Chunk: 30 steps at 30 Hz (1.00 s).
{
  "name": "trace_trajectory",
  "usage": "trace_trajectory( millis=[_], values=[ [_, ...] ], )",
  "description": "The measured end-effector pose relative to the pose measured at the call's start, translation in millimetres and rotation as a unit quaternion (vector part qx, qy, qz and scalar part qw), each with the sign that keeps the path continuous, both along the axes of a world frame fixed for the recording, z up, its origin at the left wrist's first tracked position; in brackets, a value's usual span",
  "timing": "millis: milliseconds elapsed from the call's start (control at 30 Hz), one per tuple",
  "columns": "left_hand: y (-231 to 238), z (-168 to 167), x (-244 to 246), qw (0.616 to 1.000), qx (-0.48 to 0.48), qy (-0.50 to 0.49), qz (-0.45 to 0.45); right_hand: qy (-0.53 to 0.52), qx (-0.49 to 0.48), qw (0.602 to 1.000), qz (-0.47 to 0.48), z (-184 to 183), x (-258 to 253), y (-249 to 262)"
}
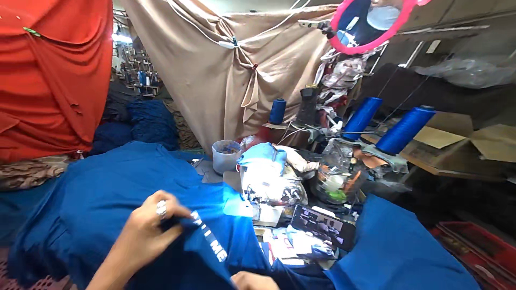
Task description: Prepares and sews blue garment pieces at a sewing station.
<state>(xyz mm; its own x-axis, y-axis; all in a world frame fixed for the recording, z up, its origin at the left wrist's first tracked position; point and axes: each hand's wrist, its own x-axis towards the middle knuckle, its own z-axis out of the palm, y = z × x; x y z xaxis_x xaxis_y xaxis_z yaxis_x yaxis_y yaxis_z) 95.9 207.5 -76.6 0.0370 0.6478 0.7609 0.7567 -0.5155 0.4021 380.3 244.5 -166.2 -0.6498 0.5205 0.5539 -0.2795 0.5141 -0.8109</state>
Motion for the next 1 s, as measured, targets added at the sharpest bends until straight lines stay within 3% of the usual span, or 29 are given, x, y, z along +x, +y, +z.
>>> trace_trajectory(
  millis=[67, 167, 233, 333, 400, 633, 833, 1000],
  values=[
    [41.2, -5.1, 15.2, 0.998, -0.048, 0.034, 0.022, -0.014, -0.091, 0.994, -0.062, -5.9, 3.8, 8.3],
    [112.4, -33.1, 34.3, 0.978, -0.192, 0.077, 0.029, -0.047, -0.204, 0.964, -0.162, -50.2, 2.3, 45.3],
    [149.7, -61.1, 42.5, 0.956, -0.273, 0.102, 0.029, -0.12, -0.235, 0.933, -0.244, -88.7, 5.9, 72.2],
    [170.9, -85.6, 54.1, 0.94, -0.322, 0.104, 0.027, -0.23, -0.243, 0.899, -0.281, -119.7, 13.6, 95.8],
    [174.1, -88.3, 58.7, 0.934, -0.343, 0.1, 0.024, -0.239, -0.216, 0.902, -0.287, -124.0, 12.6, 103.4],
    [168.6, -80.3, 61.2, 0.948, -0.312, 0.057, -0.023, -0.062, -0.159, 0.924, -0.342, -101.1, -6.9, 117.2],
    [185.2, -89.7, 65.9, 0.967, -0.256, -0.011, -0.007, -0.074, -0.102, 0.903, -0.41, -99.2, -8.8, 129.3],
    [193.7, -98.5, 80.0, 0.948, -0.317, -0.034, 0.009, -0.093, -0.213, 0.919, -0.318, -99.6, -1.5, 135.5]
  ],
)
